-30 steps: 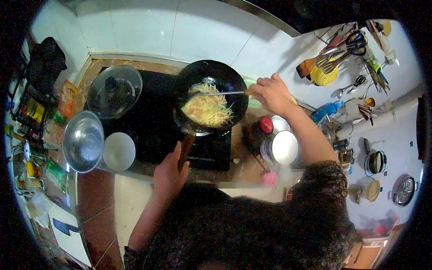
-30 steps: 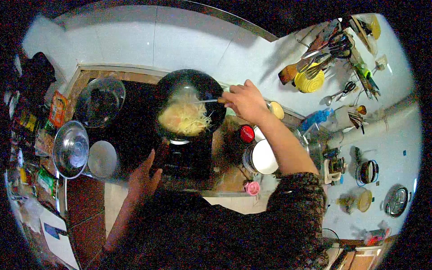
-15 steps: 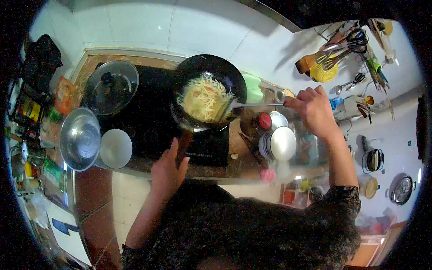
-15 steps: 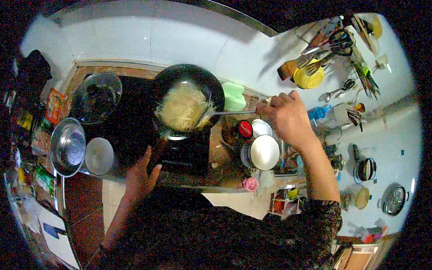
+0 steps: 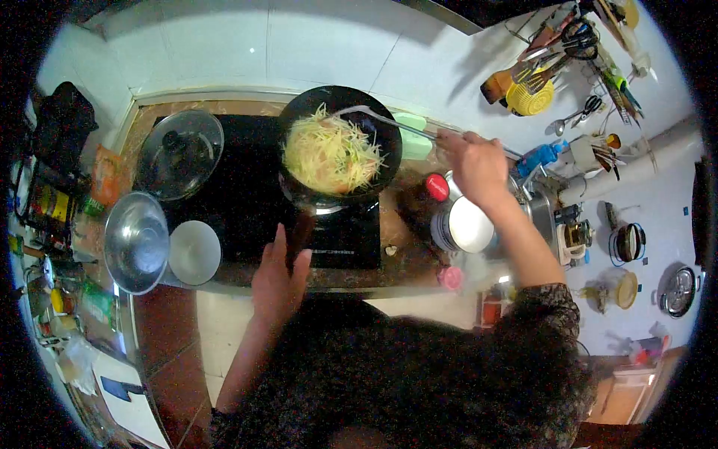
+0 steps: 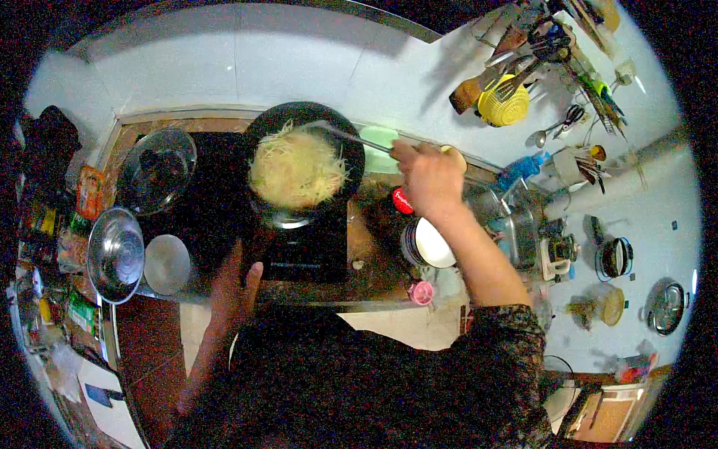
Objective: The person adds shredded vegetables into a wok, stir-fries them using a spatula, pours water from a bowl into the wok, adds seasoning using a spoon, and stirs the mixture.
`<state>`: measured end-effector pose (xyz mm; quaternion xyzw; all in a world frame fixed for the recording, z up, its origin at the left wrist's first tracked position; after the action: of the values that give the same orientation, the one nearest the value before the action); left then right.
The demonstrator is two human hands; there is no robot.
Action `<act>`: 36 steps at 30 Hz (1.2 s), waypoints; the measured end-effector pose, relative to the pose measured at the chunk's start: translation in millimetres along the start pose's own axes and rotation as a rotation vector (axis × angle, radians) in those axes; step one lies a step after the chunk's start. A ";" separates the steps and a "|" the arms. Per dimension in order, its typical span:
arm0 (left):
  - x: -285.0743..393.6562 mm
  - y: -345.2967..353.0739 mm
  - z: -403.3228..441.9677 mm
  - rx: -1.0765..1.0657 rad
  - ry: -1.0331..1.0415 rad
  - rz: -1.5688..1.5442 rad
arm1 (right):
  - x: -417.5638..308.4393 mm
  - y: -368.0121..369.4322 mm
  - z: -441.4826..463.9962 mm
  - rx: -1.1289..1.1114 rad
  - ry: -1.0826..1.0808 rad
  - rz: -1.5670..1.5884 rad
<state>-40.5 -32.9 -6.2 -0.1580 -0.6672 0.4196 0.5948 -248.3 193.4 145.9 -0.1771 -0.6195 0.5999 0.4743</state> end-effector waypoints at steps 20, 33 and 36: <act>-15.3 -15.5 -6.1 -0.017 -0.240 -0.416 | -7.3 47.2 -48.4 -0.127 0.005 0.247; -36.6 -13.3 -1.1 -0.011 -0.047 -0.371 | -40.6 91.5 -65.3 -0.170 0.107 0.681; -50.5 -3.5 -13.3 -0.118 -0.585 -0.588 | -47.6 99.1 -72.0 -0.124 0.069 0.751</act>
<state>-14.9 -65.9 -37.8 0.1313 -0.8477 0.2201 0.4645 -202.1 218.8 25.5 -0.4403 -0.5301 0.6870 0.2305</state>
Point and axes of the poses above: each hand's wrist, its own z-axis towards the middle knuckle, its own y-axis out of the palm, x = y × z, the point moved 5 cm from there along z, towards the middle knuckle, and after that the axes turned 2 degrees about -y, right-handed, at the moved point
